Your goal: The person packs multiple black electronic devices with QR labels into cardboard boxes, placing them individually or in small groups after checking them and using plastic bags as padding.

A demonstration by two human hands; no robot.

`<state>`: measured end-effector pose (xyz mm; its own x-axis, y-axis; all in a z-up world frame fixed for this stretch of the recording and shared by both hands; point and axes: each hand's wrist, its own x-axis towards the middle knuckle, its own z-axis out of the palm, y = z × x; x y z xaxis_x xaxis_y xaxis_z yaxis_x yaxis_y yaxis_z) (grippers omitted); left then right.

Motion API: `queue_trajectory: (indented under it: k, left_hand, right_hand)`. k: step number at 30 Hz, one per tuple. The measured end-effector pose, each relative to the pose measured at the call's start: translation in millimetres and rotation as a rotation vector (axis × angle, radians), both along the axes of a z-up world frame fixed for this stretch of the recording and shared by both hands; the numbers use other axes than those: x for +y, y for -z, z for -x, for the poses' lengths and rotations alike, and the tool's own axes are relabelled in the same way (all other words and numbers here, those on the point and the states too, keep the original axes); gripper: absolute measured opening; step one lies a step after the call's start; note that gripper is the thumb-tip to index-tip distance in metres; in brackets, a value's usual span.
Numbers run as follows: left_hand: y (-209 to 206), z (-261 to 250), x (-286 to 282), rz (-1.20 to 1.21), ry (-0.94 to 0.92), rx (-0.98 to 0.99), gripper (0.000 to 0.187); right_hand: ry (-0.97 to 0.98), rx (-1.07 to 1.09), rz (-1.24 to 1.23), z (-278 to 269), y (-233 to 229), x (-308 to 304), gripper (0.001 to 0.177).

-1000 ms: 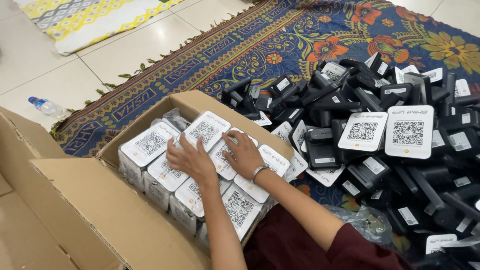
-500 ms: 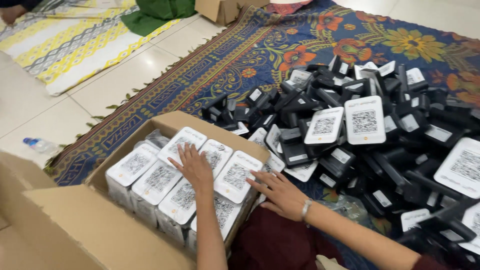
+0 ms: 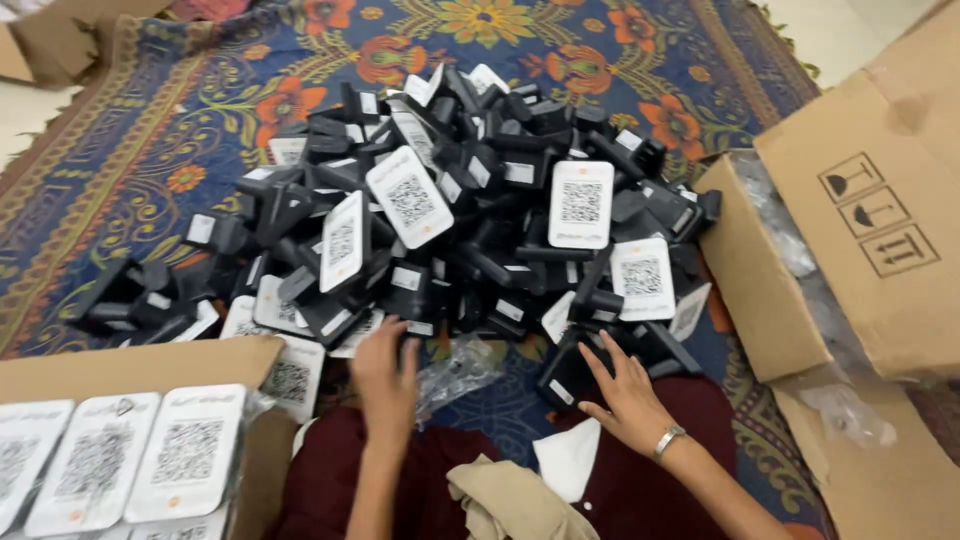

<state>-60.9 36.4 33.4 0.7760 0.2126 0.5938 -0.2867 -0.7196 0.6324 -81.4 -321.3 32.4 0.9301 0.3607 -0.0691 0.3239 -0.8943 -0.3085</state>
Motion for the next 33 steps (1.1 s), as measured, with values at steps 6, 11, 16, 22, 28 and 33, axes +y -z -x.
queue_trajectory:
  k: [6, 11, 16, 22, 28, 33]
  left_hand:
    - [74, -18, -153, -0.237, 0.237, 0.285, 0.058]
    - [96, -25, -130, -0.199, -0.101, 0.263, 0.061]
    - [120, -5, -89, -0.2, -0.057, 0.506, 0.011]
    - [49, 32, -106, -0.042, 0.15, 0.168, 0.015]
    - [35, 42, -140, -0.076, 0.312, 0.113, 0.033]
    - [38, 47, -161, -0.304, 0.417, 0.058, 0.031]
  right_hand:
    - [0.107, -0.048, -0.101, 31, 57, -39, 0.094]
    - [0.17, 0.077, -0.382, 36, 82, -6, 0.077]
    - [0.138, 0.081, -0.833, 4, 117, 62, 0.049]
    - [0.223, 0.01, -1.102, -11, 111, 94, 0.029]
    - [0.1, 0.242, -1.204, -5, 180, 62, 0.026]
    - [0.371, 0.781, -1.705, 1, 178, 59, 0.022]
